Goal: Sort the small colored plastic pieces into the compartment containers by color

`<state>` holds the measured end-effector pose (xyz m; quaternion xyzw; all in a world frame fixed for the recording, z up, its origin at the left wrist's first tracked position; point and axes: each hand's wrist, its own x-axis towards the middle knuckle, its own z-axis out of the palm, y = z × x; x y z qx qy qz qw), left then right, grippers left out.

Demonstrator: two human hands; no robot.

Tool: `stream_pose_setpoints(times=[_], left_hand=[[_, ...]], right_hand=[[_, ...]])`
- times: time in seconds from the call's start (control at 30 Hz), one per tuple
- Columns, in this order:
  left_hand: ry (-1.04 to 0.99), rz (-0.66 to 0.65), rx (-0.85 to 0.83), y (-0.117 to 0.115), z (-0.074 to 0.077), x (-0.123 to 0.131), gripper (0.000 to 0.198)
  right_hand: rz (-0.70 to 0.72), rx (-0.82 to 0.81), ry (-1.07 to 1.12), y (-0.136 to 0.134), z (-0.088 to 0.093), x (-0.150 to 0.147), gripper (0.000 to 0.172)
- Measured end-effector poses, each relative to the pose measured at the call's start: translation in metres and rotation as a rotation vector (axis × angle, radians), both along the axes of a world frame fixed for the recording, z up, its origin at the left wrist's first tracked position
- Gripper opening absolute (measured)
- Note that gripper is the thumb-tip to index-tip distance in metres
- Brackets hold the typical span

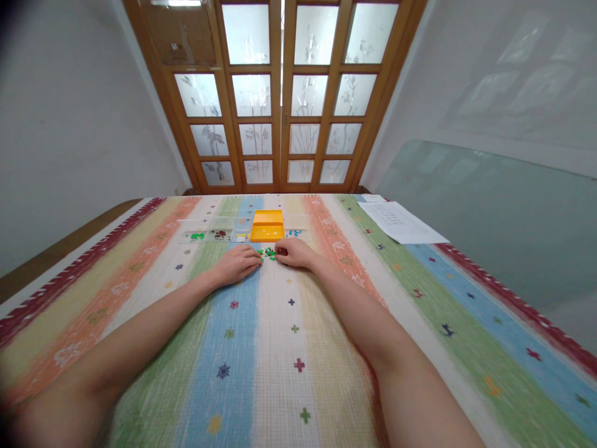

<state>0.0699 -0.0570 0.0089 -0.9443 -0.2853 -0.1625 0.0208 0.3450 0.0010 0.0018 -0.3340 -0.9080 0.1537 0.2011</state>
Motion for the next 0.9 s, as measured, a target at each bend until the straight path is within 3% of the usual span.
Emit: stream_pose_setpoints(times=[0.2, 0.43, 0.9], left_hand=[[0.059, 0.032, 0.020, 0.002, -0.002, 0.000, 0.031], [0.007, -0.001, -0.051, 0.001, -0.004, 0.002, 0.025], [-0.025, 0.043, -0.074, 0.000, -0.007, 0.002, 0.025]], right_hand=[[-0.020, -0.007, 0.016, 0.005, -0.007, 0.000, 0.011], [-0.235, 0.044, 0.197, 0.010, -0.013, 0.000, 0.014], [-0.375, 0.046, 0.483, 0.016, -0.014, -0.002, 0.018]])
